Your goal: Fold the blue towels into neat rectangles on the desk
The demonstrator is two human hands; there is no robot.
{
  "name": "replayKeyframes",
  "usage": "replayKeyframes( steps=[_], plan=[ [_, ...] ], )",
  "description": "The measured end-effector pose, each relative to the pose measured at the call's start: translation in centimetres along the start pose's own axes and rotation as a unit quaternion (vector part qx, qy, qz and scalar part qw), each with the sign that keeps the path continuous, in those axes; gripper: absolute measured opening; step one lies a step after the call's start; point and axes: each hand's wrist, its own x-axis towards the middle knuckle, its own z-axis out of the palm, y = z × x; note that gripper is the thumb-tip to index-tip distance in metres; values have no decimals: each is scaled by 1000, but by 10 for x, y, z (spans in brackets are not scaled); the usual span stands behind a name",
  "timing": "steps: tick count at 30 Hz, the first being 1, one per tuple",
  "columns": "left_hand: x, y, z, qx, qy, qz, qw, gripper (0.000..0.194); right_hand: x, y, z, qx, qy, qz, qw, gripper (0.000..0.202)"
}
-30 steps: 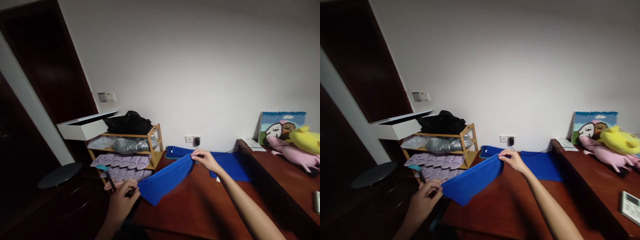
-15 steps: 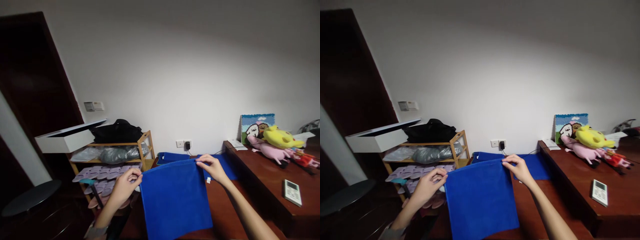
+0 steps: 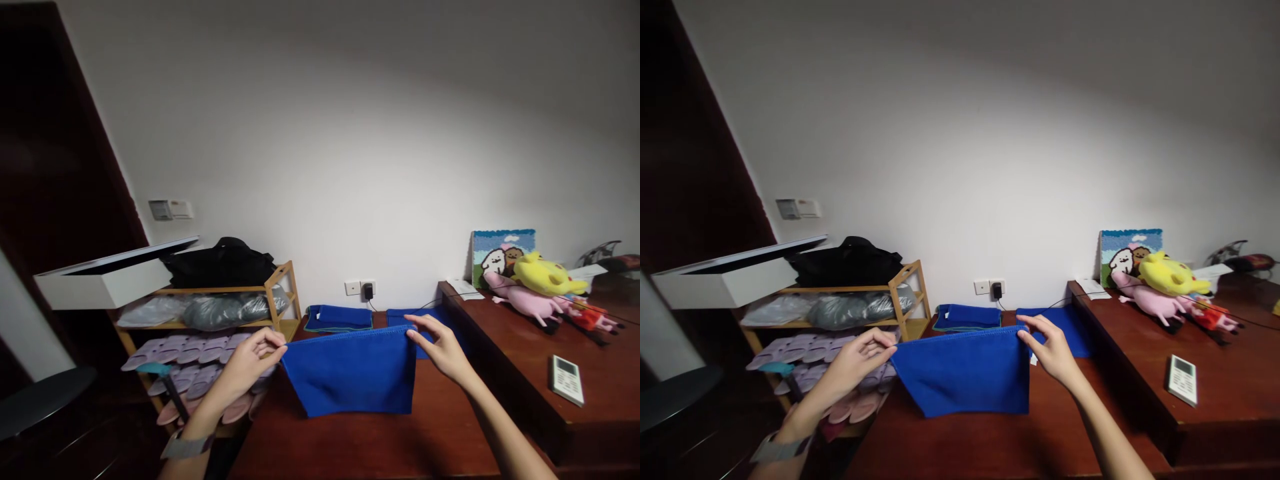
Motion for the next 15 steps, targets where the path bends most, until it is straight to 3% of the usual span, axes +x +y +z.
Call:
replayKeyframes(
  steps=[4,9,15],
  plan=[
    [0,1,5,65,-28,0,997,29,-6,1,-5,-34,-13,-11,999,32],
    [-5,10,13,159,-55,46,985,31,-15,-1,-14,-68,-27,-3,997,32],
    [-9,27,20,119,-57,35,991,32,-24,-3,-27,-74,-30,9,997,31]
  ],
)
